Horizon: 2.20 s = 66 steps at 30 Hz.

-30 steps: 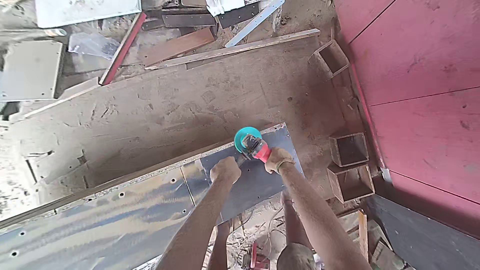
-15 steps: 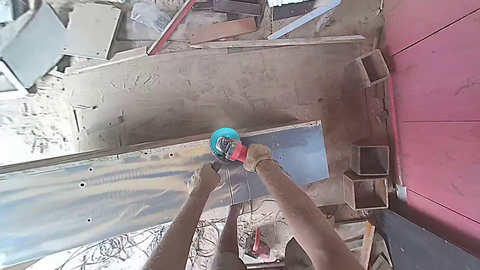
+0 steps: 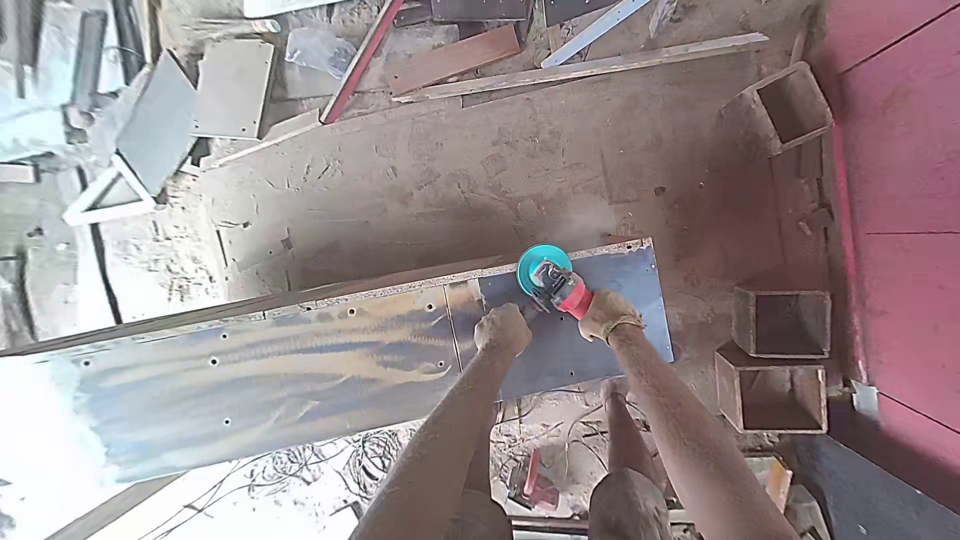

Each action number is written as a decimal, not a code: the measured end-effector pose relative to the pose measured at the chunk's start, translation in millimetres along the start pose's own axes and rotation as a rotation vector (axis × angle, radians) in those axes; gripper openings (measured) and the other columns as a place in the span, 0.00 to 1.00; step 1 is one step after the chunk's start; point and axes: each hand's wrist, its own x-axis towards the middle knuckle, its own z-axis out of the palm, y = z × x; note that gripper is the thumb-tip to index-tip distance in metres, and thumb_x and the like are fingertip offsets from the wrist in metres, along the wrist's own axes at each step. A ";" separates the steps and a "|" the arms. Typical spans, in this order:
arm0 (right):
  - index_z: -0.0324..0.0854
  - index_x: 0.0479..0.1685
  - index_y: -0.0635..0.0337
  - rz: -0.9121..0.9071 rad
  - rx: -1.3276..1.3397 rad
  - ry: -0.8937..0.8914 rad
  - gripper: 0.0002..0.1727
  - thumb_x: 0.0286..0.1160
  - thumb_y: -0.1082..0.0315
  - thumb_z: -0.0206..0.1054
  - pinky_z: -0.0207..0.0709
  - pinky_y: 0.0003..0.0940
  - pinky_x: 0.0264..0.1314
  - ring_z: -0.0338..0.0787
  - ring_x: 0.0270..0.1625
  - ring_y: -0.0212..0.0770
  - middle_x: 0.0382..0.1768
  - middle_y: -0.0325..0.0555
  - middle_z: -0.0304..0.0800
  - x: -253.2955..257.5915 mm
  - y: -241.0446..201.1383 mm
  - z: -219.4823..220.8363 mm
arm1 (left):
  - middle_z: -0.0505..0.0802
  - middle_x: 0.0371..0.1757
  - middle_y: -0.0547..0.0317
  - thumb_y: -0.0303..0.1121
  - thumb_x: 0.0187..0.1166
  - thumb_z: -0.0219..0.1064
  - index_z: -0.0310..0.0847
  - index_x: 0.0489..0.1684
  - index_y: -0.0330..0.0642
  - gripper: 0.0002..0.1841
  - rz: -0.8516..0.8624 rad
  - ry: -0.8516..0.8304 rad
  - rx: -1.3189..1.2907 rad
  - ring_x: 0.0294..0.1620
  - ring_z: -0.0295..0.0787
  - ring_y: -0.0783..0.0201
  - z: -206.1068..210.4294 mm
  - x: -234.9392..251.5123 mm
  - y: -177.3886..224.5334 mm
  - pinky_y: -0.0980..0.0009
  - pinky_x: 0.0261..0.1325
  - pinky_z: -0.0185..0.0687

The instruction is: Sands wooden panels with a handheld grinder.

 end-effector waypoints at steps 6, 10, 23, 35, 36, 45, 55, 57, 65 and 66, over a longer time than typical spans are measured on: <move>0.84 0.60 0.59 0.078 0.078 0.013 0.38 0.39 0.56 0.87 0.85 0.61 0.61 0.92 0.64 0.56 0.59 0.57 0.92 19.7 55.3 -21.3 | 0.93 0.60 0.45 0.43 0.68 0.72 0.87 0.55 0.43 0.20 0.055 0.036 0.094 0.61 0.92 0.45 -17.9 -2.0 73.1 0.41 0.53 0.88; 0.84 0.60 0.60 0.115 0.132 0.019 0.39 0.38 0.57 0.88 0.85 0.60 0.62 0.92 0.64 0.55 0.59 0.57 0.91 30.1 94.6 -24.4 | 0.93 0.59 0.46 0.41 0.68 0.71 0.88 0.54 0.42 0.18 0.099 0.039 0.138 0.61 0.92 0.45 -13.5 -4.9 113.0 0.41 0.52 0.88; 0.83 0.64 0.64 0.228 0.325 0.069 0.43 0.35 0.62 0.92 0.81 0.62 0.69 0.90 0.67 0.58 0.60 0.60 0.91 47.6 180.6 -14.0 | 0.94 0.56 0.44 0.38 0.67 0.74 0.89 0.49 0.39 0.16 0.208 0.043 0.165 0.59 0.92 0.43 -3.1 -17.2 201.2 0.41 0.49 0.88; 0.84 0.62 0.63 -0.097 0.263 -0.008 0.43 0.31 0.64 0.92 0.82 0.63 0.67 0.91 0.63 0.59 0.57 0.60 0.92 28.1 62.7 26.9 | 0.93 0.58 0.40 0.38 0.70 0.73 0.87 0.53 0.38 0.17 0.153 0.041 0.127 0.60 0.91 0.38 -29.3 -49.7 48.5 0.37 0.51 0.86; 0.84 0.62 0.62 -0.125 0.265 -0.016 0.43 0.30 0.64 0.92 0.83 0.62 0.66 0.91 0.62 0.57 0.56 0.59 0.92 26.2 46.3 32.6 | 0.93 0.57 0.40 0.39 0.70 0.72 0.87 0.52 0.37 0.17 0.138 0.050 0.142 0.59 0.91 0.38 -33.4 -51.4 31.6 0.37 0.51 0.86; 0.87 0.58 0.57 -0.373 0.099 -0.152 0.36 0.38 0.58 0.89 0.84 0.65 0.61 0.92 0.60 0.56 0.54 0.55 0.94 -17.8 -113.6 96.1 | 0.94 0.57 0.40 0.48 0.72 0.73 0.84 0.60 0.42 0.24 -0.091 0.060 0.144 0.60 0.92 0.39 -18.1 -50.7 -152.2 0.36 0.54 0.86; 0.69 0.79 0.59 -0.484 -0.170 0.016 0.45 0.54 0.55 0.81 0.85 0.64 0.54 0.93 0.58 0.61 0.56 0.60 0.91 -81.2 -127.8 66.7 | 0.95 0.52 0.36 0.55 0.81 0.70 0.81 0.71 0.47 0.27 -0.099 0.413 -0.289 0.54 0.94 0.33 80.6 -22.3 -198.7 0.29 0.55 0.83; 0.67 0.79 0.57 -0.426 -0.183 0.060 0.46 0.54 0.58 0.80 0.86 0.64 0.51 0.94 0.56 0.62 0.54 0.60 0.92 -83.3 -98.3 49.8 | 0.96 0.53 0.39 0.51 0.82 0.66 0.79 0.73 0.51 0.25 -0.098 0.322 -0.235 0.55 0.94 0.35 75.8 -17.9 -155.7 0.33 0.54 0.85; 0.73 0.73 0.65 -0.128 -0.214 0.078 0.41 0.54 0.58 0.81 0.85 0.63 0.58 0.92 0.63 0.62 0.61 0.63 0.89 -57.2 -0.4 -31.2 | 0.94 0.59 0.46 0.43 0.74 0.69 0.80 0.71 0.54 0.24 0.014 0.126 -0.234 0.60 0.93 0.43 37.1 -11.1 -1.3 0.37 0.56 0.87; 0.72 0.73 0.66 -0.106 -0.225 0.075 0.41 0.55 0.59 0.81 0.85 0.62 0.59 0.91 0.64 0.62 0.62 0.64 0.88 -55.5 9.4 -40.6 | 0.94 0.60 0.47 0.43 0.74 0.68 0.79 0.71 0.54 0.24 0.032 0.110 -0.239 0.61 0.93 0.43 35.7 -10.7 14.6 0.38 0.57 0.87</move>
